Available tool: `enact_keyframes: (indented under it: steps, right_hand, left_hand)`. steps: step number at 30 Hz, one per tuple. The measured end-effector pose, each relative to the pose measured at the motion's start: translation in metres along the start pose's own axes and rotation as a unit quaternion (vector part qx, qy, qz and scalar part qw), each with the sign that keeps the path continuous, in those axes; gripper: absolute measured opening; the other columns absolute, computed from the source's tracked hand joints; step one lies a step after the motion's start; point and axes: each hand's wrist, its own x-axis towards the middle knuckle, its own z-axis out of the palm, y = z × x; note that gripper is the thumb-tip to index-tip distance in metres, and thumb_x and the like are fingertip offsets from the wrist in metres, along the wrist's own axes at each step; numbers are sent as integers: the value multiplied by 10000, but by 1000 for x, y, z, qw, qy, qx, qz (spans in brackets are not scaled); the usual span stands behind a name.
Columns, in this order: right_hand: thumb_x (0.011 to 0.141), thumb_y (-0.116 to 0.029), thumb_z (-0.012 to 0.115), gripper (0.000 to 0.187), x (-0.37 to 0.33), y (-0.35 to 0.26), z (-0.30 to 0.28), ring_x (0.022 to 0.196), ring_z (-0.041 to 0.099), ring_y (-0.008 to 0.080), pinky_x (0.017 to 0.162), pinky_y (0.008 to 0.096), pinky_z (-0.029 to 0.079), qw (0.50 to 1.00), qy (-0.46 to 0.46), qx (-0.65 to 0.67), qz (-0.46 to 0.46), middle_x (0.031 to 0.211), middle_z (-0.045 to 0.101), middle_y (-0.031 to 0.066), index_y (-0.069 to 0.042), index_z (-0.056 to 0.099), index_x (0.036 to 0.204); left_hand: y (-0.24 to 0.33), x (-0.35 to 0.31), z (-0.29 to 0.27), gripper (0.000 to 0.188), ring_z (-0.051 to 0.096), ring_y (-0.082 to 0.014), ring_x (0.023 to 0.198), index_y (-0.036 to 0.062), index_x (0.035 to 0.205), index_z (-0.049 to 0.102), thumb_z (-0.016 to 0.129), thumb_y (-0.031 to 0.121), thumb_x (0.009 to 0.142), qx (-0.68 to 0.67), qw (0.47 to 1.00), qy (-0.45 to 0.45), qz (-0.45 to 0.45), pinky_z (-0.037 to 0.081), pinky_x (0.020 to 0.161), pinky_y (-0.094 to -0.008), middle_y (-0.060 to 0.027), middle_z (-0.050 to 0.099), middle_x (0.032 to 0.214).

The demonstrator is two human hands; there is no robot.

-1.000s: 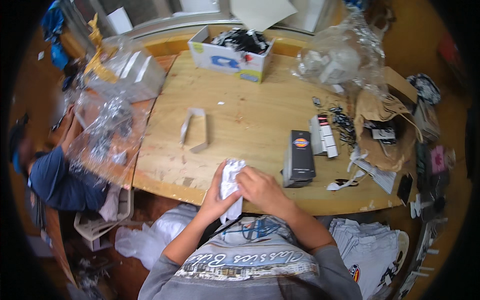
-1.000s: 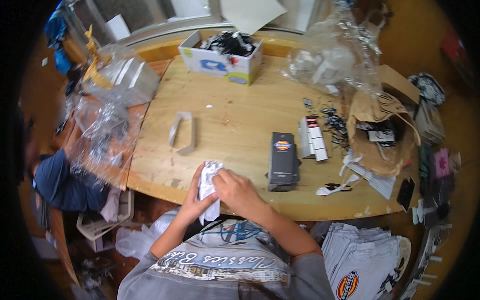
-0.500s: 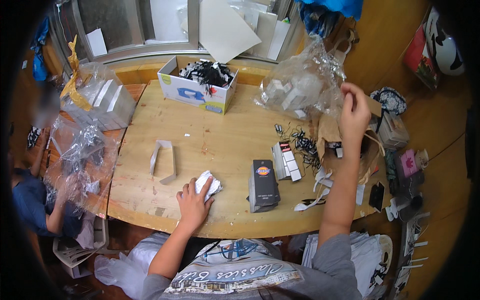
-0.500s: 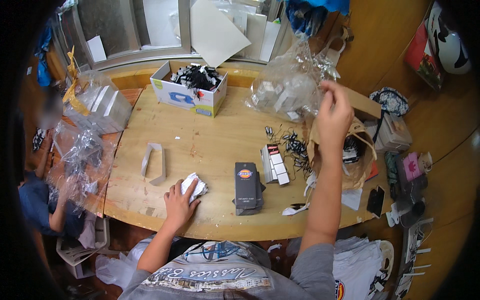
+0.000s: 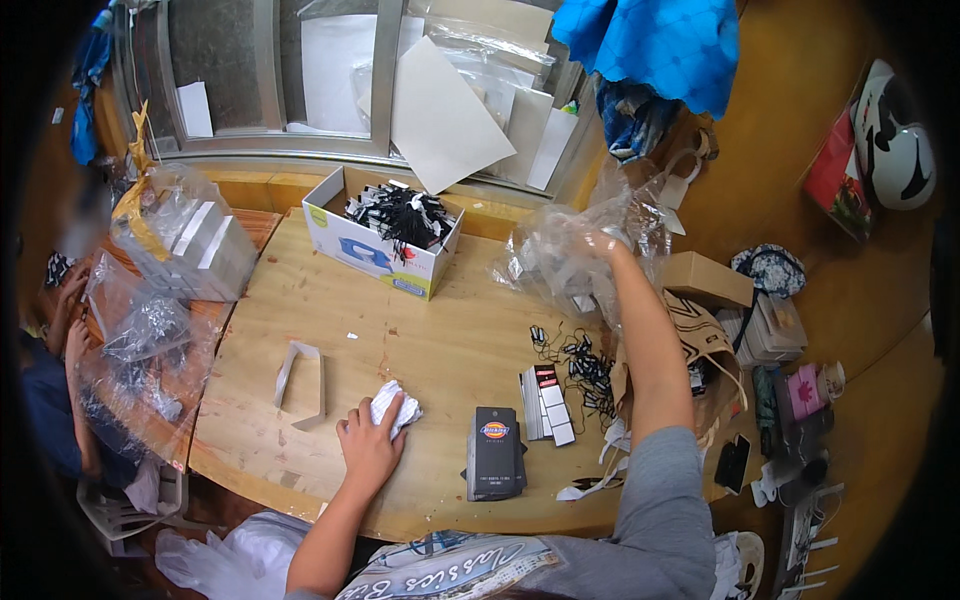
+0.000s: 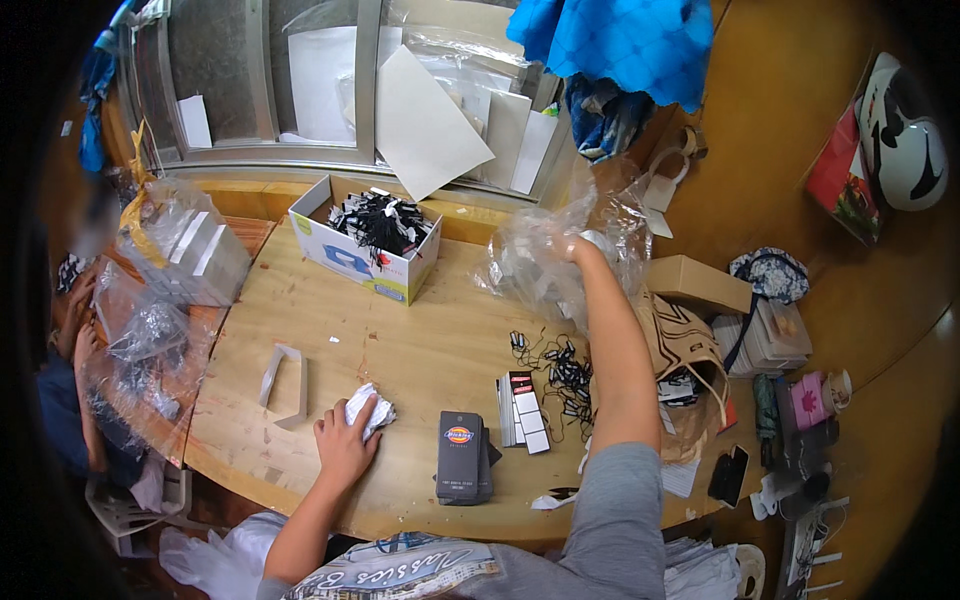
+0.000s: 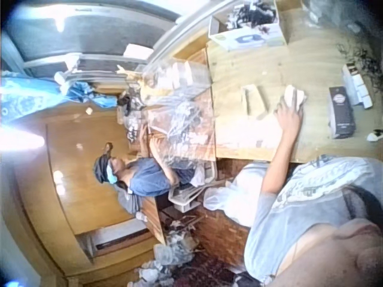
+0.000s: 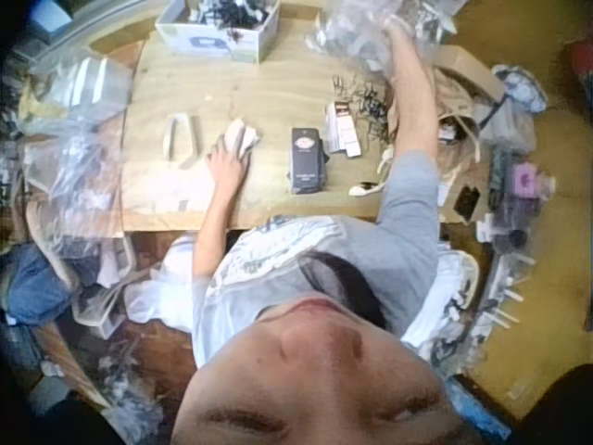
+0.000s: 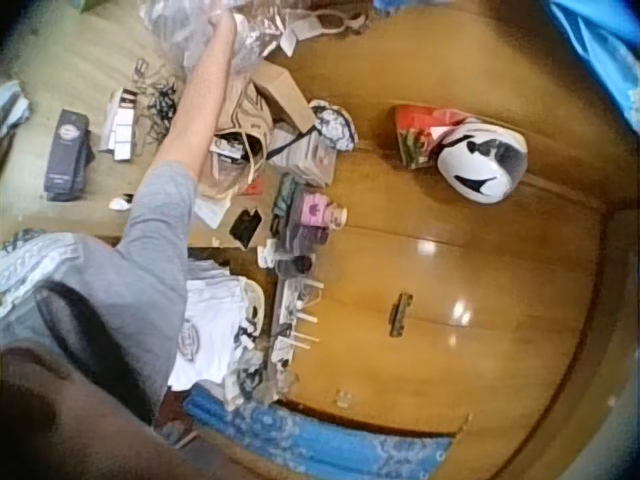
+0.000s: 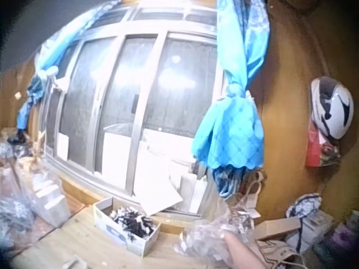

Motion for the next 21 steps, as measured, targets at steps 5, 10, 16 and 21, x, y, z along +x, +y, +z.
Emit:
enact_keyframes:
  steps: [5,10,16,21]
  right_hand:
    - [804,-265,487,360,-2,25,-6,1030,476,306,866,375,404,957,31,-68,281,1148,499,140,-80,506,1113]
    - [819,-327,400,387,-3,3,-2,1027,490,266,879,392,376,940,14,-308,148,1107,531,106,-92,495,1112]
    - [801,-216,411,317,-10,58,15,1044,489,242,897,399,360,929,22,-311,201,1143,508,91,-163,529,1091]
    - [729,-60,477,311,-16,28,-3,940,539,254,895,379,372,913,83,-387,97,1055,563,114,-77,566,1027]
  left_hand:
    - [1,0,-4,630,442,-286,927,249,1212,440,669,258,625,0,1000,-8,-9,328,759,-407,-157,453,1071]
    - [-2,-3,-7,624,438,-273,896,274,1224,421,653,258,645,10,1000,-9,-26,324,759,-406,-147,452,1068]
    - [4,7,-4,621,438,-275,893,265,1224,424,650,240,645,-11,1000,-5,-4,323,762,-409,-149,452,1066]
    - [1,6,-6,616,443,-284,916,232,1204,449,663,230,627,-23,1000,-7,-18,338,755,-412,-155,457,1046]
